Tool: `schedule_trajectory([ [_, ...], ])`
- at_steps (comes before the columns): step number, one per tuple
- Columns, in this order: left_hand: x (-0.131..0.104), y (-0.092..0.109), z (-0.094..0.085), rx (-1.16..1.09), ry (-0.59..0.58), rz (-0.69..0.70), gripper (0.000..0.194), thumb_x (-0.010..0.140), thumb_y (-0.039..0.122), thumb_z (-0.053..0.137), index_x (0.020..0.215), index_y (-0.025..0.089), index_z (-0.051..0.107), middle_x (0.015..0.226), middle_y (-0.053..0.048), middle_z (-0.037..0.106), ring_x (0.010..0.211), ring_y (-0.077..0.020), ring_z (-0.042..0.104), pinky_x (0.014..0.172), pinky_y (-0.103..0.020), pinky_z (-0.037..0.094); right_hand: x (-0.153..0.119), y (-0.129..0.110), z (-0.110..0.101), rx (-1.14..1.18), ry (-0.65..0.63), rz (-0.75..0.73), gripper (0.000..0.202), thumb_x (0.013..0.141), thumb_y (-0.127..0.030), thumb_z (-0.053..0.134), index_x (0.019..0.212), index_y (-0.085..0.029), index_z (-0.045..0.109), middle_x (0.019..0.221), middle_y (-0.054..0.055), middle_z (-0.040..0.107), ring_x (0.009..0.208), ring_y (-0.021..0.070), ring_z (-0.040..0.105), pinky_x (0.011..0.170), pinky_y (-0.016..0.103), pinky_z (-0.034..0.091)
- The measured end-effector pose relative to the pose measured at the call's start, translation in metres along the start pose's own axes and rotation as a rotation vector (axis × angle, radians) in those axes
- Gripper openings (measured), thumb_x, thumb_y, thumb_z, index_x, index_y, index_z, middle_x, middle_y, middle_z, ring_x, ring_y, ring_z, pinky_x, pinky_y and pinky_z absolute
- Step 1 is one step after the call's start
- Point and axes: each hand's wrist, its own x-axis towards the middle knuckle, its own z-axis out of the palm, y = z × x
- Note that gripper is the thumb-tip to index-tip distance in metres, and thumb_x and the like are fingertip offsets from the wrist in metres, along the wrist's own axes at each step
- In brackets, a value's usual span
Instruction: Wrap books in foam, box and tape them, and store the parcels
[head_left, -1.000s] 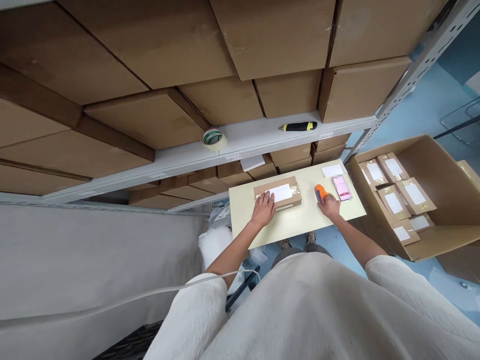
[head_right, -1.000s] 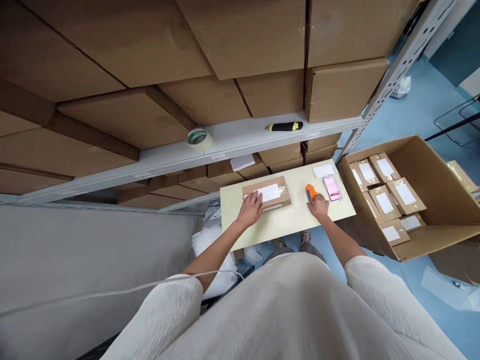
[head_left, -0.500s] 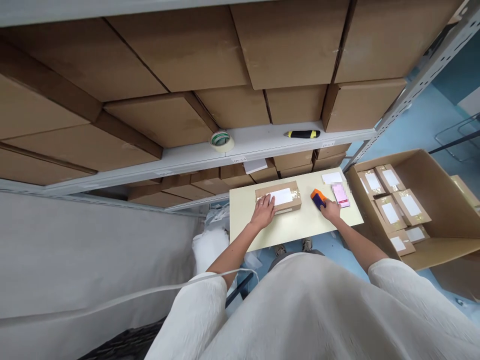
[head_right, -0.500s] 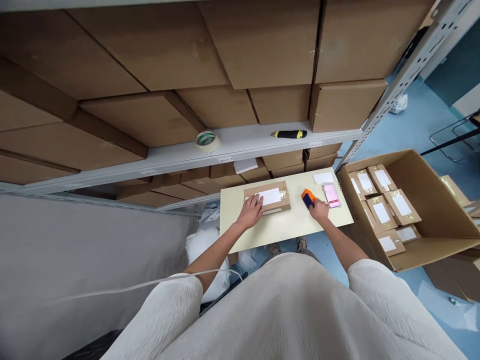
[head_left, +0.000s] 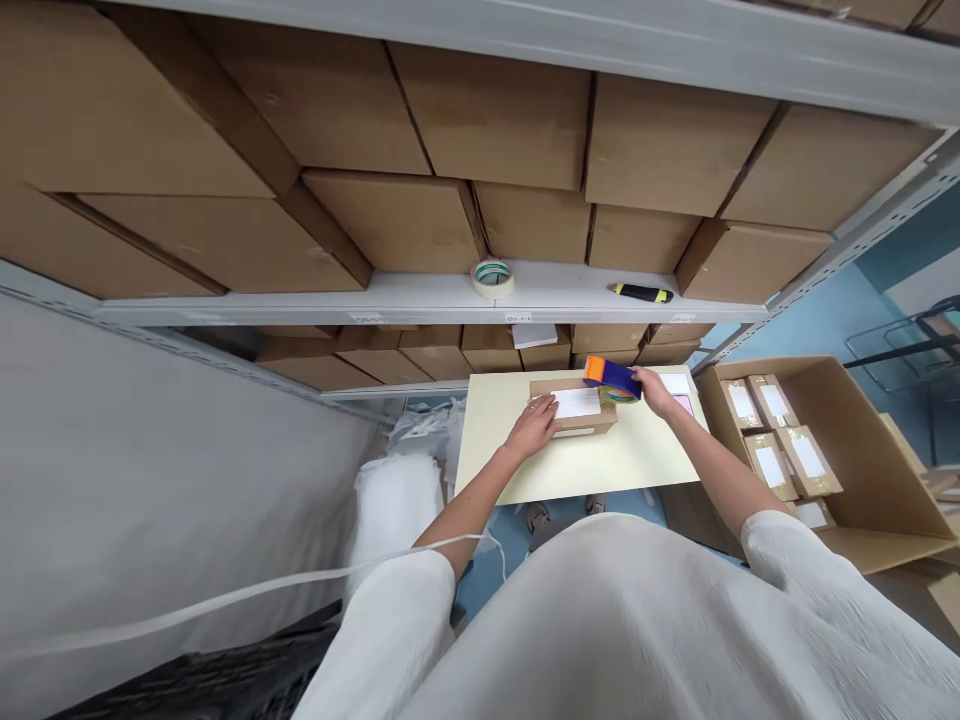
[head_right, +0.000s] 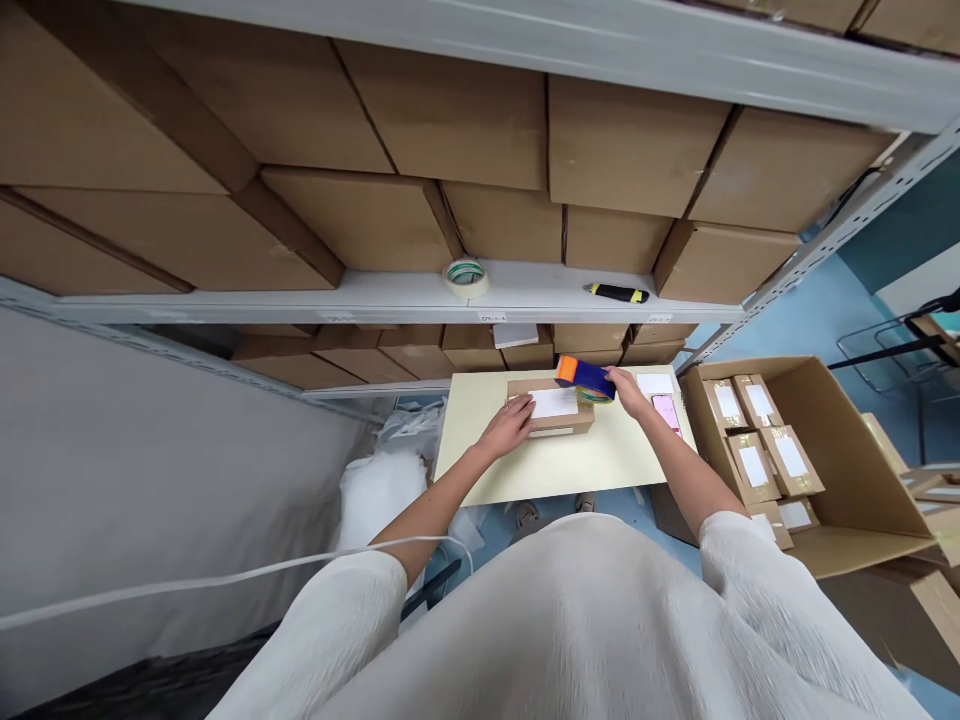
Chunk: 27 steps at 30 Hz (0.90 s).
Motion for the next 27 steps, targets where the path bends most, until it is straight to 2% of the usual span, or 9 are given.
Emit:
schedule_trajectory([
  [4,-0.009,0.001,-0.004,-0.007,0.069,-0.054,0.049,0.103,0.032,0.056,0.150,0.023,0.065,0.162,-0.015,0.059,0.157,-0.0334,0.047,0.135,-0.058,0.028,0.019,-0.006,0.046,0.050,-0.144,0.040,0.028,0.075,-0.052,0.054,0.080,-0.025,0.060,0.082,0.001,0.063,0.086,0.0234,0.057,0.080,0.034,0.048],
  [8,-0.019,0.001,-0.009,-0.029,0.097,-0.182,0.044,0.102,0.026,0.054,0.142,0.028,0.071,0.160,-0.011,0.062,0.158,-0.0337,0.044,0.133,-0.063,0.022,0.021,-0.001,0.069,0.054,-0.219,0.077,0.026,0.073,-0.052,0.054,0.075,-0.026,0.052,0.076,0.000,0.056,0.081,0.0221,0.054,0.077,0.034,0.046],
  [11,-0.023,-0.001,-0.015,-0.102,0.110,-0.265,0.042,0.101,0.023,0.053,0.137,0.030,0.074,0.157,-0.008,0.065,0.156,-0.0321,0.048,0.131,-0.062,0.026,0.021,0.000,0.070,0.044,-0.202,0.059,0.027,0.073,-0.053,0.053,0.075,-0.026,0.048,0.074,-0.001,0.052,0.078,0.0212,0.051,0.075,0.033,0.045],
  [14,-0.018,-0.001,-0.024,-0.195,0.181,-0.361,0.038,0.103,0.025,0.053,0.134,0.027,0.075,0.150,-0.009,0.070,0.149,-0.0322,0.056,0.127,-0.059,0.036,0.022,-0.001,0.064,-0.019,-0.214,0.021,0.027,0.075,-0.052,0.055,0.074,-0.026,0.047,0.075,-0.001,0.052,0.078,0.0209,0.049,0.074,0.033,0.044],
  [19,0.003,0.004,-0.040,-0.528,0.310,-0.475,0.034,0.101,0.028,0.058,0.131,0.022,0.074,0.131,-0.010,0.079,0.120,-0.0264,0.073,0.107,-0.043,0.057,0.023,0.004,0.051,-0.185,-0.186,-0.012,0.027,0.086,-0.051,0.049,0.079,-0.026,0.054,0.090,0.002,0.061,0.088,0.0237,0.055,0.080,0.035,0.048],
  [23,0.026,0.015,-0.046,-0.834,0.312,-0.562,0.029,0.096,0.029,0.068,0.124,0.021,0.071,0.106,-0.007,0.083,0.099,-0.0211,0.078,0.094,-0.035,0.061,0.023,0.013,0.046,-0.245,-0.149,-0.019,0.030,0.091,-0.051,0.045,0.085,-0.027,0.061,0.102,0.003,0.067,0.100,0.0259,0.058,0.091,0.038,0.050],
  [27,0.045,0.030,-0.049,-1.071,0.292,-0.630,0.023,0.093,0.031,0.076,0.112,0.020,0.068,0.103,-0.010,0.084,0.087,-0.0200,0.079,0.086,-0.035,0.062,0.024,0.016,0.043,-0.264,-0.160,-0.018,0.028,0.091,-0.047,0.044,0.086,-0.027,0.063,0.103,0.003,0.067,0.102,0.0257,0.059,0.096,0.040,0.051],
])
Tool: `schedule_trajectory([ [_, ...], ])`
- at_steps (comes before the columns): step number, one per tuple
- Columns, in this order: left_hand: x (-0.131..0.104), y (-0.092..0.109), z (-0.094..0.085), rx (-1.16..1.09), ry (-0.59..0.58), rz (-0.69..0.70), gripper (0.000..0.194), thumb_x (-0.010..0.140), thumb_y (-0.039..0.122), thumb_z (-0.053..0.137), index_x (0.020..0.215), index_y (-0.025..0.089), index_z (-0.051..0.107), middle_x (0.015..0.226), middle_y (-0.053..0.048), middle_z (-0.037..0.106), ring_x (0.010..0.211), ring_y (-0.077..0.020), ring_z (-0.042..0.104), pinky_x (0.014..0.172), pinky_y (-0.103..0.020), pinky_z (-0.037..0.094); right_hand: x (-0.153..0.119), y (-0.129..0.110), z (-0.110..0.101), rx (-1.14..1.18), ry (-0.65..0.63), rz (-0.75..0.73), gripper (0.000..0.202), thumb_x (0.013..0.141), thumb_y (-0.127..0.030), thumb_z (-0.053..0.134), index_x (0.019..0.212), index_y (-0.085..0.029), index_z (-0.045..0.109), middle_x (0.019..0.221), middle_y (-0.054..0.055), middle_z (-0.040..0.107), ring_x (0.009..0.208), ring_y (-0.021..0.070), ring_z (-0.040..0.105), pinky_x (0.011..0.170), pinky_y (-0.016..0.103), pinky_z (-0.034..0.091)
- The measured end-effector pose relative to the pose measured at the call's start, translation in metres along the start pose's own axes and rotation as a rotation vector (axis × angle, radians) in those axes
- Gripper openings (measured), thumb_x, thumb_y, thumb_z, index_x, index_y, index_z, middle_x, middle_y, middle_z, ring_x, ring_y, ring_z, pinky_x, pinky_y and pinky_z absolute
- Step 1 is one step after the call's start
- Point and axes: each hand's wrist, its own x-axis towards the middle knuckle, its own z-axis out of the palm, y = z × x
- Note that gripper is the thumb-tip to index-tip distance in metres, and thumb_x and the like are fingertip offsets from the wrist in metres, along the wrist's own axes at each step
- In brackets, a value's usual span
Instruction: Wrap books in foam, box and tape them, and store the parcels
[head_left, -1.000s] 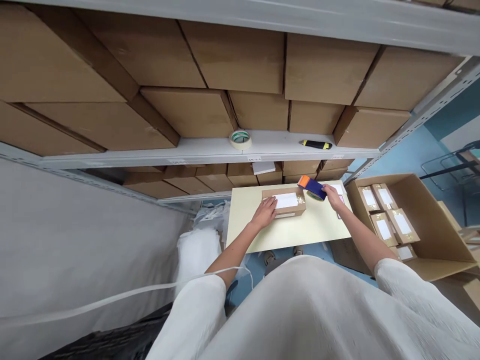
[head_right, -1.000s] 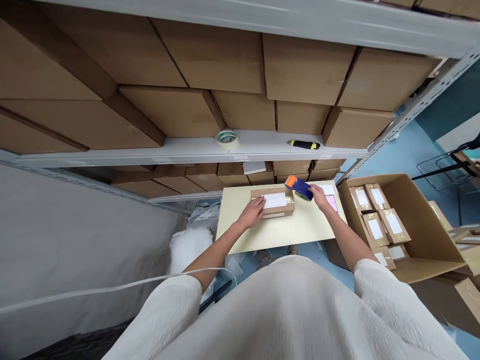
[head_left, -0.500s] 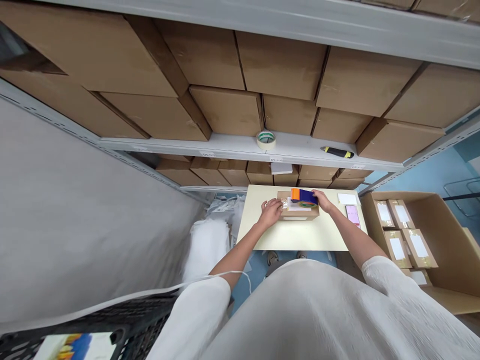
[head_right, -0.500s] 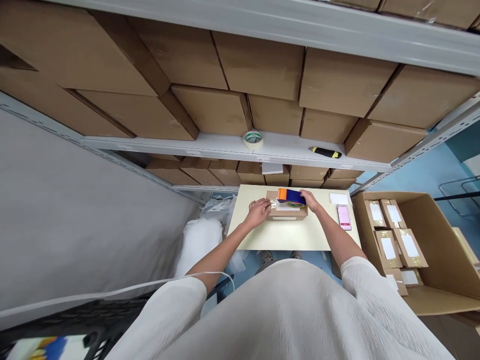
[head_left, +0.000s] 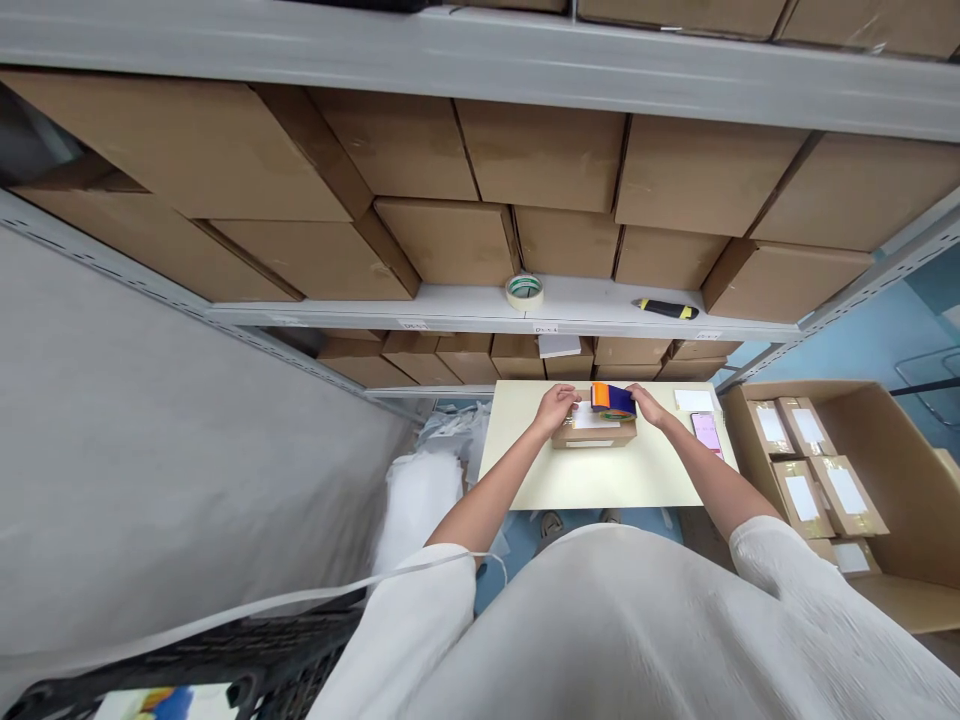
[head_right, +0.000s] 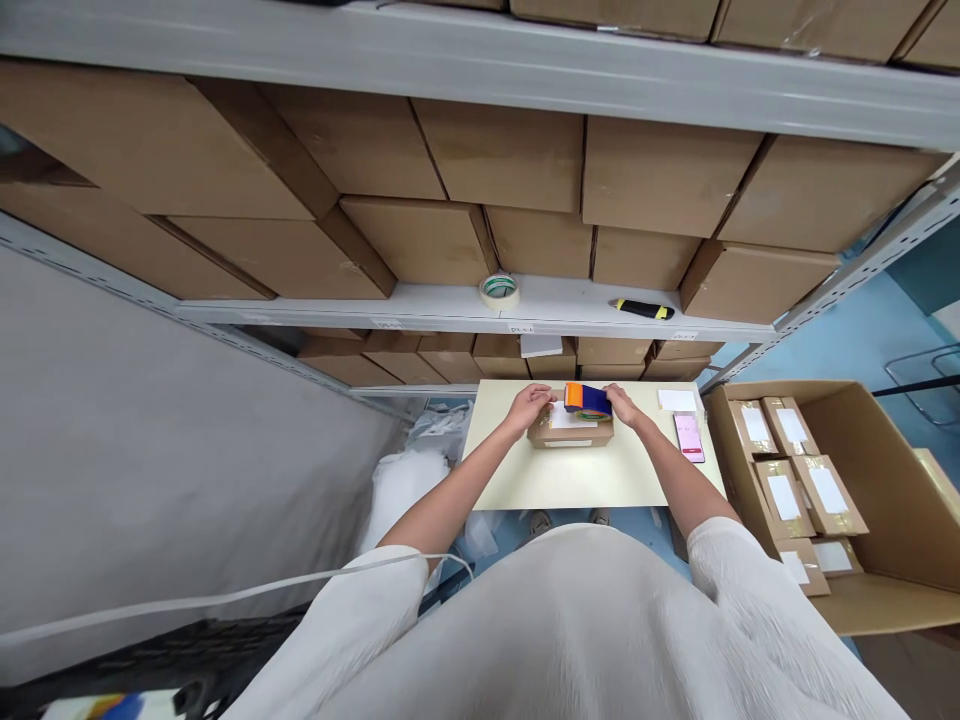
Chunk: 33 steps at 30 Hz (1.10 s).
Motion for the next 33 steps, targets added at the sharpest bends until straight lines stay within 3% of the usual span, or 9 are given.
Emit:
schedule_trajectory([
  [6,0.002,0.010,0.021,-0.090,-0.012,-0.047,0.035,0.081,0.027,0.089,0.105,0.020,0.064,0.086,-0.006,0.081,0.076,-0.0190,0.077,0.075,-0.032,0.058,-0.005,-0.006,-0.003,0.030,-0.038,-0.013,0.028,0.089,-0.046,0.044,0.084,-0.025,0.062,0.103,0.004,0.067,0.098,0.0253,0.058,0.094,0.040,0.050],
  [10,0.005,0.008,0.021,-0.047,0.043,-0.045,0.042,0.074,0.018,0.091,0.103,0.021,0.061,0.071,0.001,0.074,0.067,-0.0165,0.072,0.070,-0.030,0.056,-0.010,-0.011,0.002,0.100,-0.065,-0.023,0.033,0.089,-0.053,0.044,0.078,-0.025,0.056,0.088,0.003,0.065,0.090,0.0241,0.056,0.087,0.037,0.049],
  [14,0.008,0.006,0.007,0.006,0.088,-0.050,0.045,0.072,0.017,0.091,0.105,0.022,0.060,0.072,0.002,0.074,0.070,-0.0183,0.074,0.072,-0.031,0.057,-0.016,-0.017,0.008,0.131,-0.070,-0.055,0.045,0.094,-0.063,0.047,0.083,-0.023,0.064,0.091,0.004,0.069,0.093,0.0255,0.061,0.087,0.038,0.051],
  [18,0.012,0.004,-0.009,0.040,0.094,-0.050,0.048,0.072,0.015,0.090,0.106,0.023,0.057,0.068,0.004,0.070,0.069,-0.0184,0.074,0.071,-0.030,0.057,-0.022,-0.026,0.008,0.005,-0.153,-0.077,0.053,0.088,-0.072,0.068,0.111,-0.023,0.073,0.110,0.007,0.075,0.103,0.0291,0.068,0.092,0.041,0.054],
  [22,0.016,-0.001,-0.016,0.062,0.125,-0.019,0.053,0.069,0.014,0.091,0.107,0.024,0.055,0.067,0.007,0.066,0.067,-0.0172,0.072,0.068,-0.026,0.053,-0.022,-0.042,0.007,-0.337,-0.203,-0.150,0.074,0.070,-0.054,0.093,0.134,-0.026,0.068,0.121,0.010,0.075,0.113,0.0335,0.068,0.103,0.047,0.053],
  [27,0.018,-0.008,-0.030,0.055,0.138,-0.019,0.060,0.065,0.012,0.091,0.107,0.026,0.050,0.070,0.007,0.067,0.070,-0.0191,0.072,0.070,-0.027,0.051,-0.019,-0.058,0.000,-0.505,-0.306,-0.211,0.071,0.071,-0.030,0.086,0.138,-0.028,0.063,0.123,0.008,0.076,0.108,0.0316,0.070,0.097,0.040,0.054],
  [33,0.015,-0.023,-0.082,0.021,0.286,-0.030,0.054,0.067,0.011,0.082,0.102,0.028,0.044,0.066,0.008,0.068,0.072,-0.0185,0.071,0.073,-0.028,0.049,-0.016,-0.057,-0.025,-0.622,-0.288,-0.119,0.048,0.070,-0.031,0.081,0.114,-0.024,0.064,0.107,0.007,0.075,0.094,0.0279,0.068,0.078,0.033,0.051],
])
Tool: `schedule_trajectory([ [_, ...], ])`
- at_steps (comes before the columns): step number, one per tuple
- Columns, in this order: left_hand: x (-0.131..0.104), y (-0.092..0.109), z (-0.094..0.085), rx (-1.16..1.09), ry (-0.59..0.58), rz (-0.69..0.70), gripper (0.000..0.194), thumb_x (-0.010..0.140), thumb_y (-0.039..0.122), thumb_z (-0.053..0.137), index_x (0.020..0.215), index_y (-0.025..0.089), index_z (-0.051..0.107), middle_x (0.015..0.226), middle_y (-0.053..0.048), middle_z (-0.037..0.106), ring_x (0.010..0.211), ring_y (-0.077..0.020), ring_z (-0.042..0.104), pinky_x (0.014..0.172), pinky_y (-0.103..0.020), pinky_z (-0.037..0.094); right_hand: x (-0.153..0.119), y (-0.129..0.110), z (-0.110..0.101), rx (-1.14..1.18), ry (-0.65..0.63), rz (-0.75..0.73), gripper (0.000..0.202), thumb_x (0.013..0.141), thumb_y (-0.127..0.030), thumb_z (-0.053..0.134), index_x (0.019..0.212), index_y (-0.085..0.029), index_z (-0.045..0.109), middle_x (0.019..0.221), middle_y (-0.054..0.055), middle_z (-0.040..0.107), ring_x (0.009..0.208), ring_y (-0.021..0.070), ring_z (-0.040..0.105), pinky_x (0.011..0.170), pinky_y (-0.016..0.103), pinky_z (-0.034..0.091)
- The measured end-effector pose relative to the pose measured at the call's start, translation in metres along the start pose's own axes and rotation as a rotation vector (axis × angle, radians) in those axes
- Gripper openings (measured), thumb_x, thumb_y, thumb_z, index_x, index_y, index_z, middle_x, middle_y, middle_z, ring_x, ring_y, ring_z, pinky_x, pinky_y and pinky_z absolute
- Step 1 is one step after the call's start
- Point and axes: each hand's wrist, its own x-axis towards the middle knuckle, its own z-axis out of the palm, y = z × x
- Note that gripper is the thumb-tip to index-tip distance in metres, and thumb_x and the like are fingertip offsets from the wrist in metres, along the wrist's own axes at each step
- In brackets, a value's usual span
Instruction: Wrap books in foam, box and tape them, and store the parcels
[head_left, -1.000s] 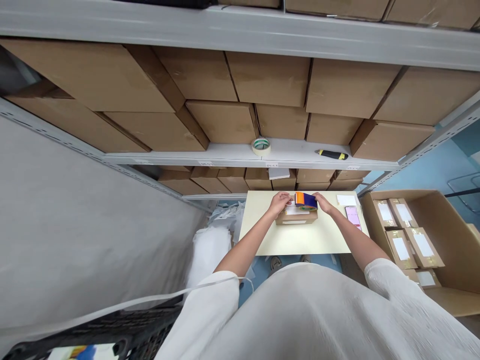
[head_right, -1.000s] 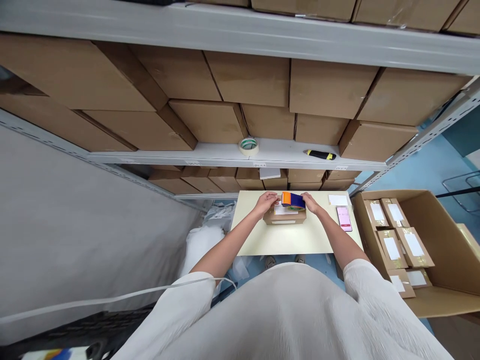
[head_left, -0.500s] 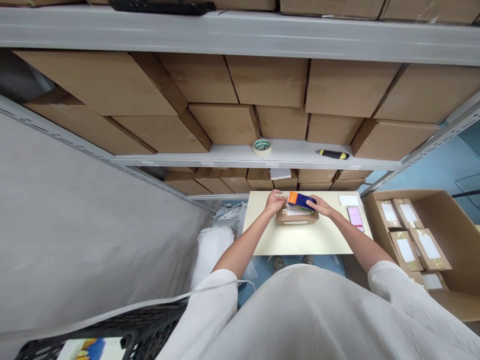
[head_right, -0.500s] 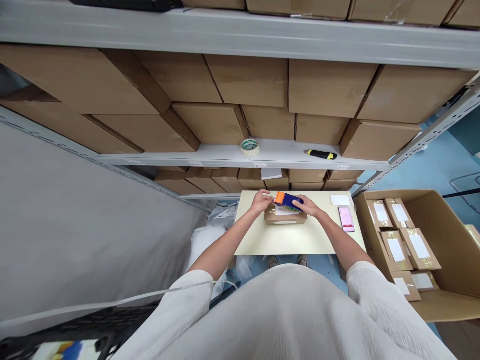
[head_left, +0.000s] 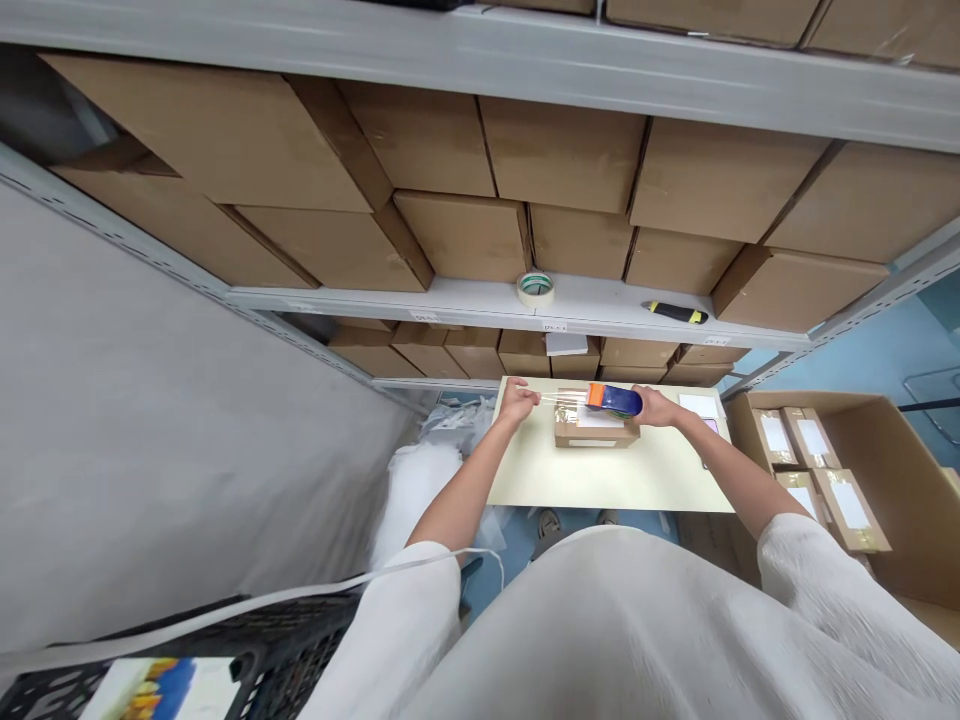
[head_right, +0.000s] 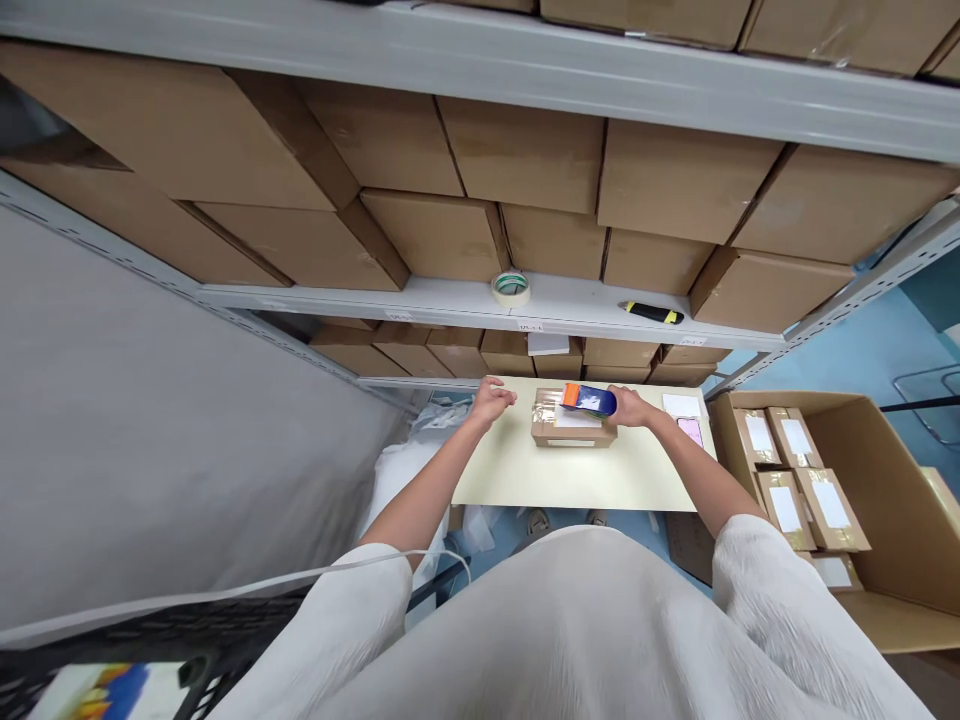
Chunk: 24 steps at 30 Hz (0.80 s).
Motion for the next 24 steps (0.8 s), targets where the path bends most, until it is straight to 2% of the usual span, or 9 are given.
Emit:
schedule_trajectory([
  [4,0.002,-0.021,-0.017,-0.043,0.030,-0.023,0.052,0.067,0.015,0.081,0.100,0.028,0.043,0.064,0.008,0.067,0.070,-0.0184,0.070,0.074,-0.030,0.049,0.005,0.000,-0.007,-0.066,-0.010,-0.023,0.044,0.069,-0.030,0.082,0.107,-0.024,0.061,0.103,0.005,0.075,0.091,0.0259,0.067,0.076,0.031,0.048],
  [9,0.006,-0.044,-0.017,-0.101,0.036,-0.015,0.051,0.067,0.018,0.080,0.102,0.028,0.044,0.066,0.007,0.069,0.075,-0.0201,0.074,0.076,-0.030,0.050,0.016,-0.011,-0.008,-0.148,-0.027,-0.040,0.046,0.069,-0.031,0.083,0.109,-0.024,0.060,0.103,0.006,0.074,0.093,0.0277,0.066,0.079,0.033,0.047],
  [13,0.014,-0.060,-0.016,-0.154,0.026,-0.044,0.051,0.067,0.020,0.081,0.102,0.027,0.045,0.067,0.007,0.069,0.072,-0.0191,0.073,0.074,-0.030,0.049,0.021,-0.015,-0.006,-0.233,-0.038,-0.035,0.043,0.071,-0.030,0.082,0.107,-0.024,0.060,0.100,0.006,0.074,0.097,0.0295,0.066,0.084,0.034,0.046],
  [17,0.020,-0.077,-0.005,-0.169,0.038,-0.081,0.048,0.069,0.023,0.083,0.100,0.027,0.046,0.068,0.007,0.068,0.072,-0.0181,0.072,0.076,-0.030,0.052,0.022,-0.018,-0.007,-0.254,-0.048,-0.005,0.045,0.071,-0.032,0.085,0.107,-0.024,0.060,0.100,0.005,0.073,0.097,0.0293,0.066,0.085,0.034,0.046],
  [24,0.021,-0.100,0.031,-0.178,0.039,-0.157,0.048,0.072,0.032,0.091,0.098,0.027,0.051,0.072,0.005,0.065,0.074,-0.0196,0.072,0.080,-0.034,0.057,0.019,-0.024,-0.008,-0.270,-0.044,0.042,0.046,0.071,-0.031,0.084,0.110,-0.024,0.060,0.104,0.008,0.074,0.098,0.0303,0.067,0.083,0.034,0.049],
])
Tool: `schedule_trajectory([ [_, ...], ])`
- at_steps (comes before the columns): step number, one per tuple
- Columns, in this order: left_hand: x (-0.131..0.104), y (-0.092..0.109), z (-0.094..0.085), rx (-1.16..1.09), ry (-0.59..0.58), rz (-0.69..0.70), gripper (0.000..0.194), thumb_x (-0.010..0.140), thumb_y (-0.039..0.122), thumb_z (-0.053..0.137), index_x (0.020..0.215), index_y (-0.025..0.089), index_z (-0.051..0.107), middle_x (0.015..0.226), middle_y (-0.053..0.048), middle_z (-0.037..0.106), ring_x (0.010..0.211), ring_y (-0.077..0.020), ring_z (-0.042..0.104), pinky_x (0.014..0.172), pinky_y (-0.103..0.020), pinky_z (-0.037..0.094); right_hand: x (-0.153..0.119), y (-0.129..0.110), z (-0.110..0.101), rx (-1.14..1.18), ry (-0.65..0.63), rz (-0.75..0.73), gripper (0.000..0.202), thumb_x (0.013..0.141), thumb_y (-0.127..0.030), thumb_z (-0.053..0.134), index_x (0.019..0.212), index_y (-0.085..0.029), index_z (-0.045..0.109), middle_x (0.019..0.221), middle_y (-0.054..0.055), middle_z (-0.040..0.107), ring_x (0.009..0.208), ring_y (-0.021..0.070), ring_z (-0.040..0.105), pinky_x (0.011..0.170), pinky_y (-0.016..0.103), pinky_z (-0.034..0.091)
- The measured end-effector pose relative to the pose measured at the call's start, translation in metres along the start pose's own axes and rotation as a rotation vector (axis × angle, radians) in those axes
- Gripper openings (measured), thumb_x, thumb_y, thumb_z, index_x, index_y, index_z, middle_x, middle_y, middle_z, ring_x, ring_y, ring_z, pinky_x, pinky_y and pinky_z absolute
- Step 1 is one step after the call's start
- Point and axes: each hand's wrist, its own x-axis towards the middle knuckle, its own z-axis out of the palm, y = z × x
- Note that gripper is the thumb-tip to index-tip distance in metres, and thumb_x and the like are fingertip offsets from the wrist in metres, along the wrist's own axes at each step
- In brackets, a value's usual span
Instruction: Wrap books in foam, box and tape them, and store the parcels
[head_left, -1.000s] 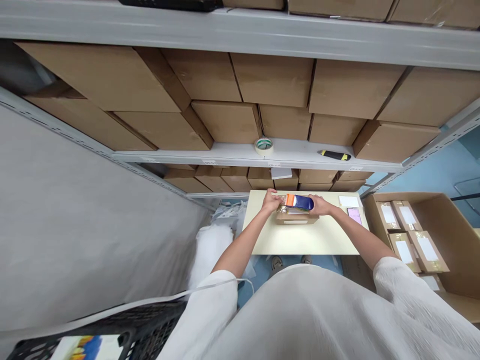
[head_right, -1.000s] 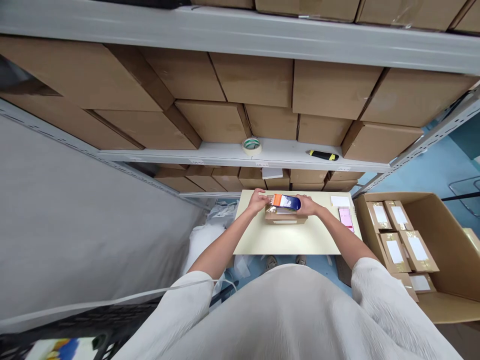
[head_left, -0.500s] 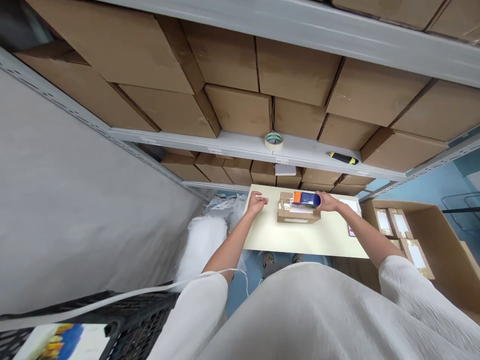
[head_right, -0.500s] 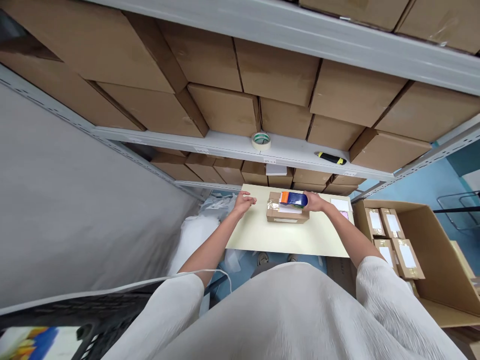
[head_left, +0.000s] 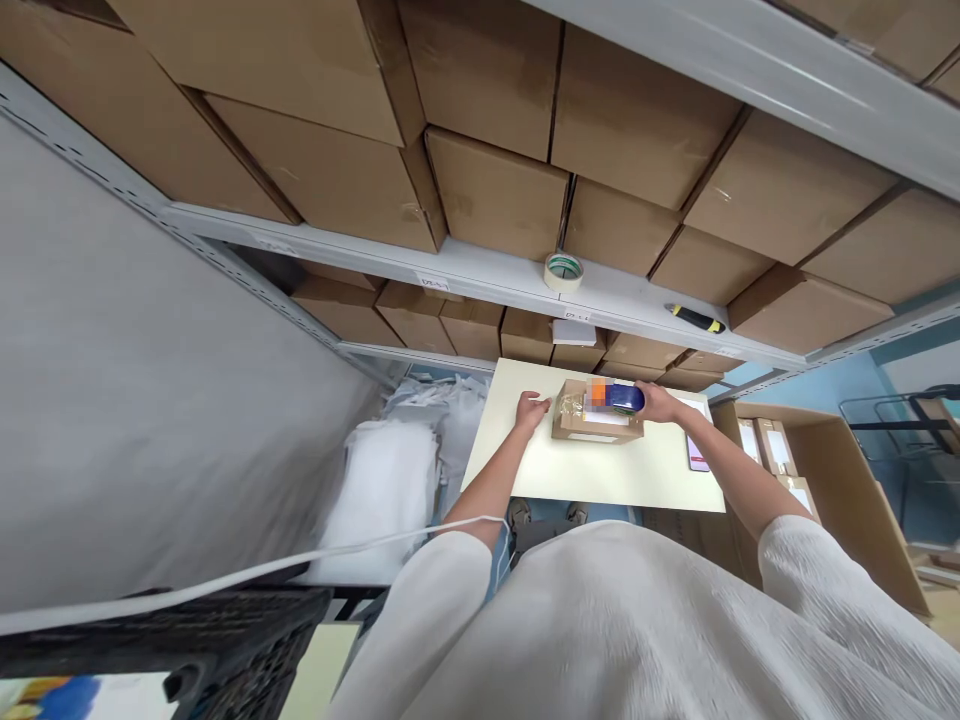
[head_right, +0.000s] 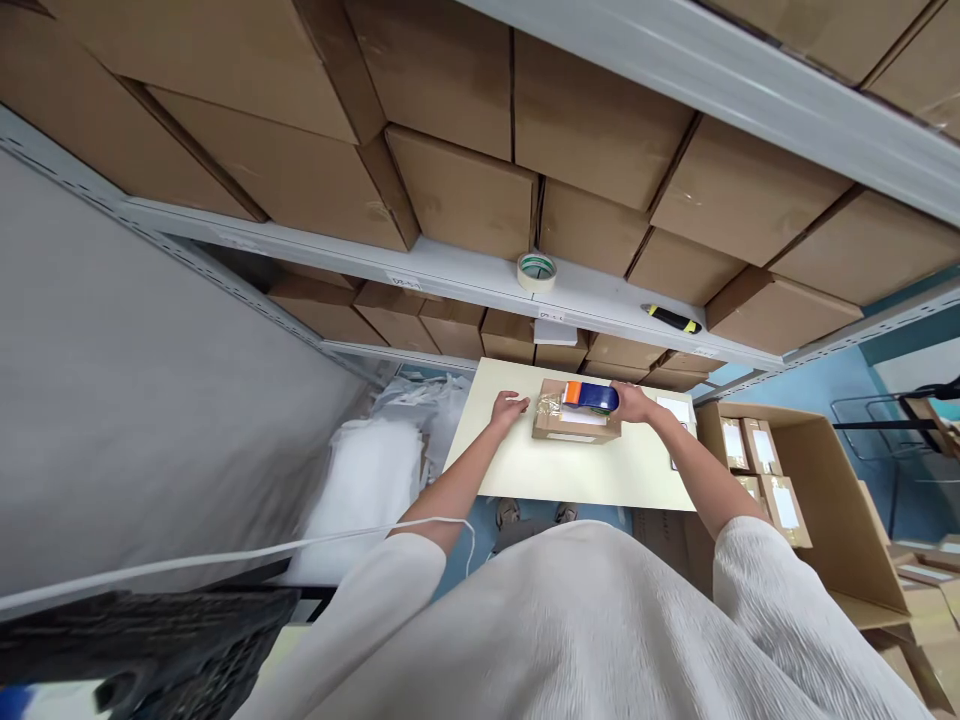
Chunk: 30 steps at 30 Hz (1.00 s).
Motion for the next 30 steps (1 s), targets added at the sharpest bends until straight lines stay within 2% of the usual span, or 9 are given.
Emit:
schedule_trajectory([
  [6,-0.005,-0.013,0.018,0.131,-0.015,-0.010,0.043,0.079,0.036,0.088,0.103,0.025,0.053,0.090,-0.003,0.072,0.092,-0.0233,0.075,0.092,-0.037,0.056,0.001,0.000,0.005,0.009,0.002,0.014,0.046,0.071,-0.030,0.084,0.110,-0.024,0.060,0.104,0.007,0.074,0.097,0.0287,0.067,0.080,0.033,0.049],
  [9,-0.010,-0.015,0.018,0.213,0.012,0.085,0.032,0.082,0.029,0.083,0.098,0.024,0.055,0.104,-0.008,0.074,0.104,-0.0251,0.074,0.099,-0.038,0.054,0.002,0.002,0.008,0.012,0.003,0.035,0.047,0.071,-0.029,0.083,0.112,-0.023,0.060,0.104,0.007,0.074,0.097,0.0277,0.067,0.079,0.031,0.049],
  [12,-0.016,-0.013,0.016,0.183,-0.036,0.181,0.019,0.087,0.022,0.072,0.101,0.025,0.059,0.105,-0.005,0.075,0.104,-0.0216,0.074,0.099,-0.035,0.055,0.001,0.001,0.008,0.019,0.005,0.035,0.048,0.071,-0.029,0.082,0.113,-0.023,0.060,0.102,0.006,0.073,0.094,0.0267,0.066,0.076,0.031,0.048],
  [14,-0.020,-0.007,0.014,0.174,-0.096,0.204,0.018,0.089,0.019,0.066,0.106,0.025,0.062,0.104,-0.004,0.076,0.103,-0.0212,0.075,0.099,-0.036,0.057,-0.001,-0.001,0.007,0.046,0.013,0.024,0.048,0.072,-0.030,0.082,0.113,-0.023,0.059,0.101,0.006,0.073,0.092,0.0258,0.066,0.075,0.030,0.048],
  [16,-0.025,0.002,0.012,0.202,-0.132,0.262,0.025,0.090,0.017,0.064,0.113,0.025,0.064,0.110,-0.006,0.077,0.110,-0.0238,0.075,0.103,-0.040,0.057,-0.003,-0.004,0.007,0.091,0.035,0.005,0.048,0.072,-0.030,0.081,0.115,-0.024,0.059,0.103,0.005,0.072,0.092,0.0248,0.066,0.076,0.030,0.049],
  [19,-0.034,0.020,0.012,0.310,-0.175,0.467,0.042,0.090,0.013,0.062,0.129,0.026,0.066,0.136,-0.010,0.073,0.132,-0.0274,0.067,0.115,-0.045,0.052,-0.006,-0.007,0.008,0.147,0.087,-0.041,0.047,0.074,-0.027,0.077,0.117,-0.024,0.060,0.112,0.006,0.072,0.095,0.0245,0.067,0.081,0.031,0.051],
  [23,-0.043,0.037,0.021,0.555,-0.385,0.678,0.069,0.089,0.013,0.066,0.156,0.022,0.055,0.160,-0.014,0.061,0.150,-0.0318,0.055,0.127,-0.048,0.043,-0.006,-0.010,0.008,0.144,0.107,-0.080,0.045,0.076,-0.025,0.075,0.119,-0.023,0.062,0.118,0.008,0.073,0.101,0.0261,0.069,0.087,0.033,0.050],
  [26,-0.046,0.040,0.025,0.744,-0.465,0.734,0.082,0.088,0.015,0.071,0.166,0.021,0.045,0.169,-0.017,0.051,0.159,-0.0351,0.045,0.132,-0.051,0.034,-0.007,-0.009,0.002,0.084,0.078,-0.097,0.044,0.075,-0.023,0.074,0.118,-0.023,0.063,0.117,0.008,0.075,0.105,0.0289,0.069,0.089,0.034,0.045],
  [30,-0.049,0.040,0.023,0.910,-0.482,0.719,0.084,0.091,0.014,0.070,0.169,0.022,0.039,0.172,-0.018,0.047,0.164,-0.0344,0.038,0.132,-0.053,0.029,-0.009,-0.006,-0.006,0.053,0.025,-0.119,0.043,0.074,-0.023,0.075,0.115,-0.023,0.062,0.114,0.007,0.077,0.101,0.0290,0.069,0.091,0.035,0.038],
])
